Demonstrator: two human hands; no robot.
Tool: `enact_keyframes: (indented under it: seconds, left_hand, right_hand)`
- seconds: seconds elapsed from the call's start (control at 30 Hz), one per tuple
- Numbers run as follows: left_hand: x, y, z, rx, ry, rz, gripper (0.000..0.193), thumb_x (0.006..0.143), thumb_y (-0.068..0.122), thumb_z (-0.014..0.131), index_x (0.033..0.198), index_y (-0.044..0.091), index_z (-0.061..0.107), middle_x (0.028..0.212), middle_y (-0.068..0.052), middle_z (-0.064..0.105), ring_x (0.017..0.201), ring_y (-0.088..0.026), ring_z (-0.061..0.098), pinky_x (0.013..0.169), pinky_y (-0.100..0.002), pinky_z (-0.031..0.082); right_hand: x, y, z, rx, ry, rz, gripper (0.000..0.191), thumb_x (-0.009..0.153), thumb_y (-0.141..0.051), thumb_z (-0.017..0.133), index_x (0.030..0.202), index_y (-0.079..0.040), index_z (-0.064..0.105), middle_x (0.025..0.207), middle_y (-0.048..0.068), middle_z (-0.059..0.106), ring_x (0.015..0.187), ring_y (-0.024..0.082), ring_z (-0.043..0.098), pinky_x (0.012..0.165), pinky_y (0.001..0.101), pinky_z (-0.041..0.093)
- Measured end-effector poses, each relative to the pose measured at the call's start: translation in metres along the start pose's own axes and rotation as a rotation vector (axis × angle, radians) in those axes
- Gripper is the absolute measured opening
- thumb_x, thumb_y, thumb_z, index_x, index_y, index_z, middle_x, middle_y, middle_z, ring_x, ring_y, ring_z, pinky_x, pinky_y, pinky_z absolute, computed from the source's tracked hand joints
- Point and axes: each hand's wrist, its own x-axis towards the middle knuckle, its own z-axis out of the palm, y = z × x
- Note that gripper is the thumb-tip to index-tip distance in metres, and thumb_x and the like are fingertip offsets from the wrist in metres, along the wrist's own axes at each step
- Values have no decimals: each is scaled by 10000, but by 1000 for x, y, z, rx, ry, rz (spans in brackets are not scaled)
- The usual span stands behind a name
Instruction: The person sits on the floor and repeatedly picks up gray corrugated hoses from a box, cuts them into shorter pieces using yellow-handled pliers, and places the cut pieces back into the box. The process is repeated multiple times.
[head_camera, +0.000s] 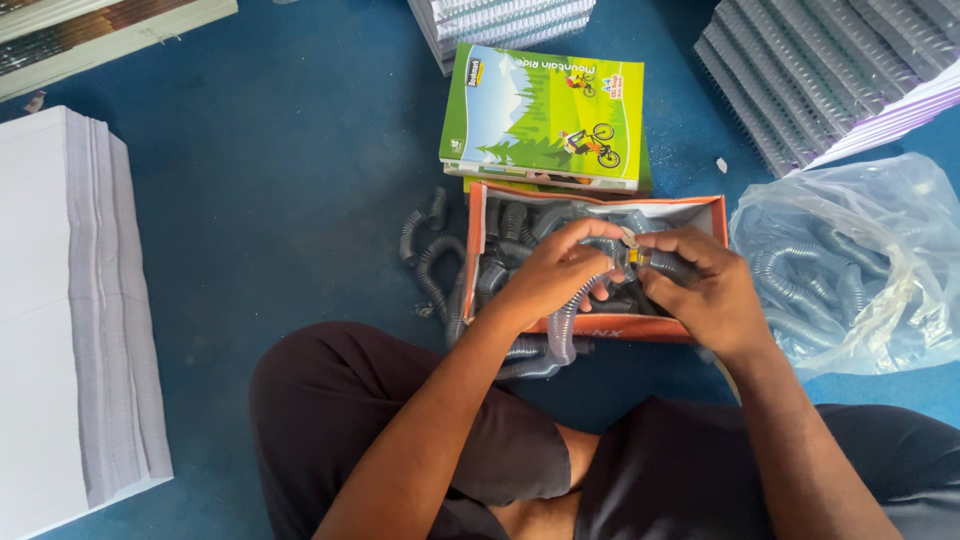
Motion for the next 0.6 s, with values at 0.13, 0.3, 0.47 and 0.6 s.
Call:
enact_keyframes:
  seconds: [0.13, 0.3, 0.47, 0.6]
  left_hand:
    - [-4, 5, 1, -39, -77, 29, 337, 956, 194, 561, 1265, 63, 580, 895, -84, 685, 655, -98, 609, 511, -249, 501]
    - [-3, 7, 0, -149, -118, 20, 221, 976, 234, 527, 1085, 44, 552, 801, -91, 613, 557, -126, 567, 444, -290, 480]
    - [-4, 6, 1, -198, -109, -8, 192, 942, 231, 543, 979, 42, 540, 743, -76, 588, 502, -124, 550, 417, -285, 468]
    - [-4, 4, 3, -60, -123, 96, 165, 927, 155, 625, 940, 11, 546, 761, -71, 576, 541, -120, 557, 444, -288, 462]
  right_hand:
    - [0, 1, -1, 73, 34, 52, 468, 857, 2, 727, 1312, 18, 618, 1137, 90, 673, 1075, 134, 648, 941, 267, 530]
    - [2, 3, 0, 156, 21, 50, 536, 856, 7, 726, 1364, 35, 557, 1149, 108, 666, 1095, 142, 649, 961, 268, 529]
    - [1, 2, 1, 161, -12, 63, 542, 849, 10, 727, 1364, 26, 559, 1126, 111, 689, 1057, 140, 659, 916, 264, 539]
    - [0, 1, 2, 189, -47, 55, 546, 844, 16, 726, 1366, 16, 566, 1130, 103, 682, 1047, 137, 652, 886, 269, 544]
